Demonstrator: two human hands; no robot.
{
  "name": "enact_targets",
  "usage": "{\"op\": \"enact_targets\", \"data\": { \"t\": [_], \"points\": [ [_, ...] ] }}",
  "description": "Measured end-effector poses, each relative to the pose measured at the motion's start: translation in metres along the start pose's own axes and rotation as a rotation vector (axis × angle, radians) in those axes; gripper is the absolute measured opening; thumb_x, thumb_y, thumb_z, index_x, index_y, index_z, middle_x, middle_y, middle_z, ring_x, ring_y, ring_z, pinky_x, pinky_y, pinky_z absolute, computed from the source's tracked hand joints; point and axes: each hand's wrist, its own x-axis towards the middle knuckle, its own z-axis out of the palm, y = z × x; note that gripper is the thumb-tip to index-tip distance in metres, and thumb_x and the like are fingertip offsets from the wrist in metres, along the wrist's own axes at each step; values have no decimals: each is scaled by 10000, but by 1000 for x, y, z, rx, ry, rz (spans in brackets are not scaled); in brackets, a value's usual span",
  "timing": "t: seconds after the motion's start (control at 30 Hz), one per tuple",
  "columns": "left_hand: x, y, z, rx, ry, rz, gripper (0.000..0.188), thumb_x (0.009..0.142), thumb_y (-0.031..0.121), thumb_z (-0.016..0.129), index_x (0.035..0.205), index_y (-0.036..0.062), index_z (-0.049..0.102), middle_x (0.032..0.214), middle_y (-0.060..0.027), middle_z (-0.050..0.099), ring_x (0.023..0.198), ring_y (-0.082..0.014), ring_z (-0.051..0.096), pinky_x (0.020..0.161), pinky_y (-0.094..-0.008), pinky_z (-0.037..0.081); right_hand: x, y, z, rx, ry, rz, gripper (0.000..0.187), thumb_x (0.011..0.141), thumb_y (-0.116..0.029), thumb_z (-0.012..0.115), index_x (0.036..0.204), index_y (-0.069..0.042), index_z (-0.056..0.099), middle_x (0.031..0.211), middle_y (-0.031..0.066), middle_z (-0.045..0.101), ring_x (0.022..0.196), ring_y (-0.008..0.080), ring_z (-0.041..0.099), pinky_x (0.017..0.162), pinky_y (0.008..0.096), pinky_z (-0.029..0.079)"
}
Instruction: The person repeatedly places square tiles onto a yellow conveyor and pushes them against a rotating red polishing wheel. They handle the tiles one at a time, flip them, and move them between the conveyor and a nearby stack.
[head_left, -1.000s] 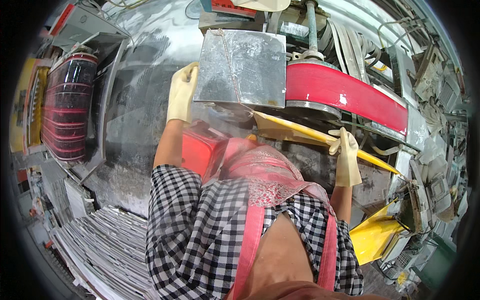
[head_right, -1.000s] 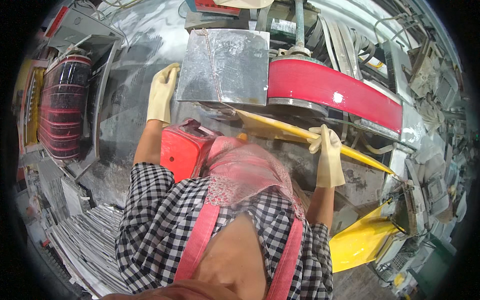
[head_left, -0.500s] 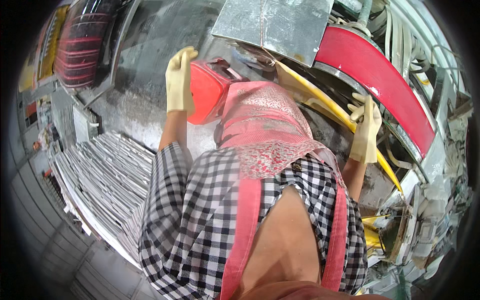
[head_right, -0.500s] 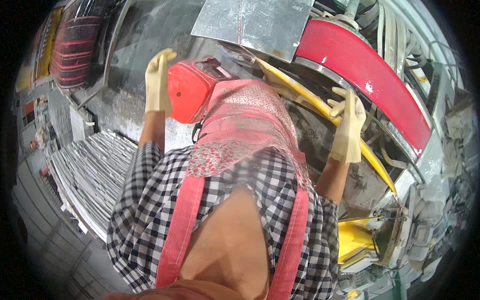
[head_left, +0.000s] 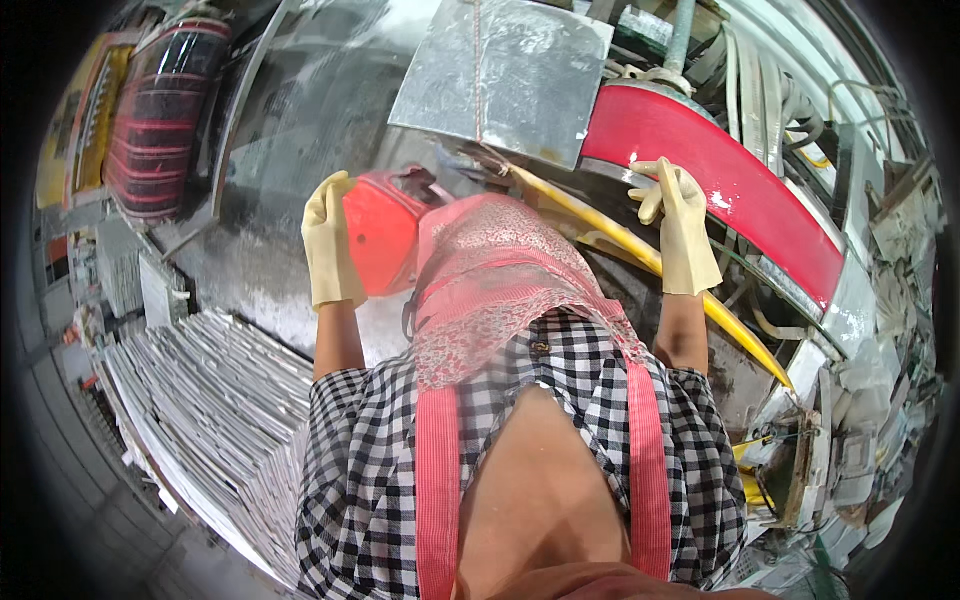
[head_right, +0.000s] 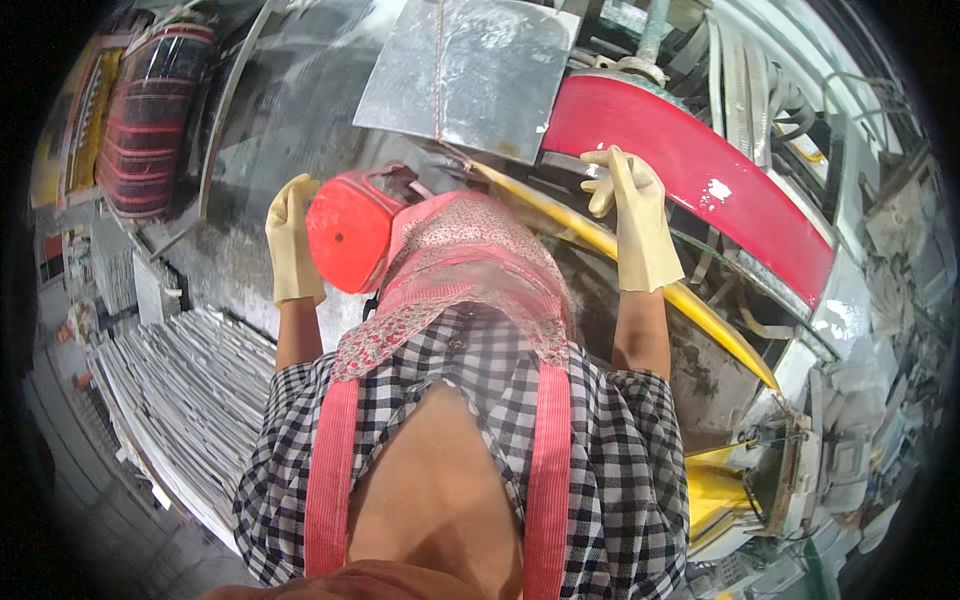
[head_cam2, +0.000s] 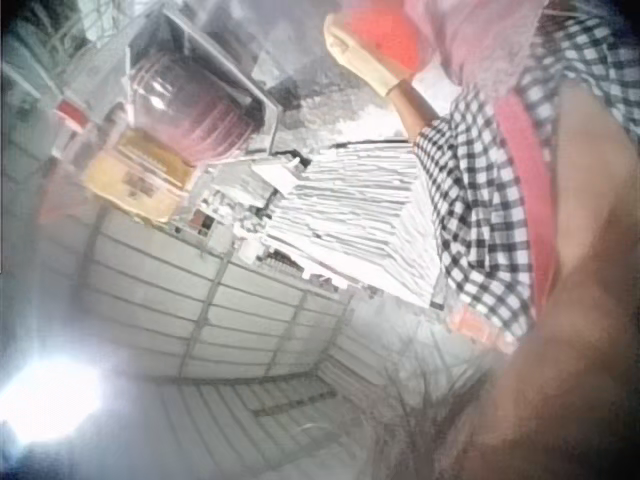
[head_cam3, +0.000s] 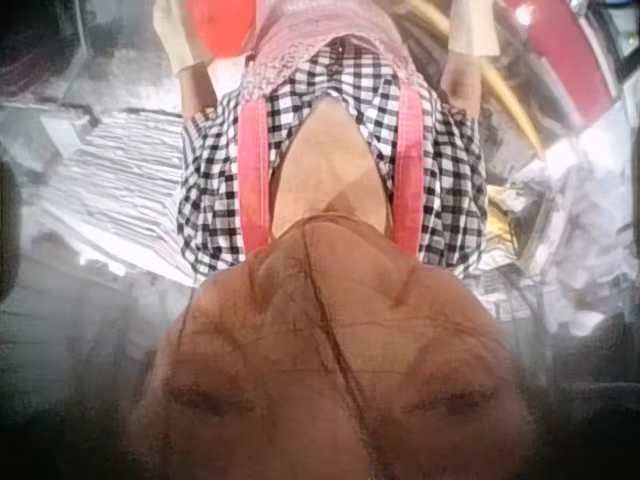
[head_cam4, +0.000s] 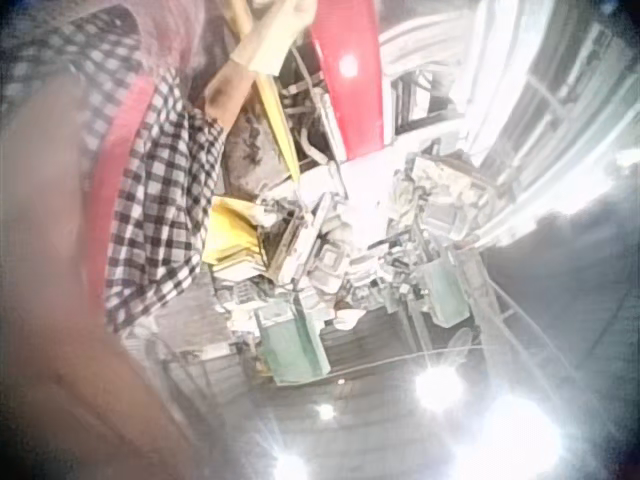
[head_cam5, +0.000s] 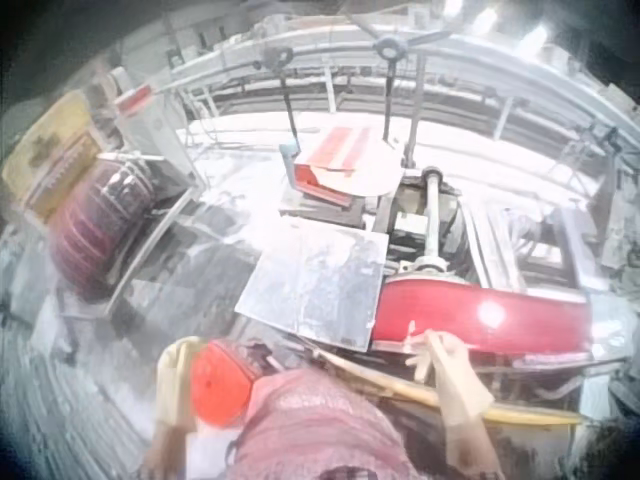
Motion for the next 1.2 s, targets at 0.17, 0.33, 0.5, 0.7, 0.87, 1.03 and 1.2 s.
{"op": "enact_targets", "data": {
  "t": [0.17,0.33,0.5,0.7,0.87,1.03,1.2],
  "points": [
    [36,26,33,126,-129,180,285,1070,192,519,1266,28,645,1179,-71,722,1071,-128,638,978,-272,462,1,-18,-9,3,91,-69,421,1074,-320,528,992,48,715,513,-1,501,466,74,455,726,293,558],
    [95,42,86,37,-317,269,272,1072,156,511,1229,-16,651,1135,-102,728,1110,-148,648,1006,-285,463,22,-53,-20,127,137,-153,452,1090,-317,488,996,69,704,517,28,547,479,97,502,705,294,565],
    [176,63,169,-50,-501,327,243,1049,112,537,1193,-16,685,1114,-86,743,1052,-136,674,973,-258,460,141,-75,-3,240,60,-135,470,1100,-337,460,1175,80,662,774,112,730,665,165,688,703,296,573],
    [241,82,230,-100,-671,445,250,1033,113,554,1198,-7,699,1085,-80,757,1065,-124,663,982,-269,462,315,-26,40,158,39,6,392,1070,-215,493,1350,54,541,1317,222,647,1145,278,679,977,346,575],
    [245,82,219,-37,-637,253,261,1042,134,545,1209,12,704,1115,-81,750,1102,-131,648,1004,-281,448,403,11,30,-780,184,47,445,947,-250,575,1339,-39,591,1306,199,657,1195,327,647,983,403,530],
    [255,75,205,166,-545,304,282,1058,151,515,1228,16,695,1173,-98,731,1110,-152,654,1014,-289,450,427,5,19,-1329,141,-24,381,915,-288,619,1189,-24,632,1200,219,668,1164,389,619,963,466,508],
    [265,68,213,155,-637,276,281,1057,148,520,1234,23,698,1158,-99,740,1136,-152,654,1024,-293,453,425,-10,40,-1587,110,-54,345,943,-339,624,1153,-69,671,1174,199,685,1143,394,625,967,479,506]
  ]
}}
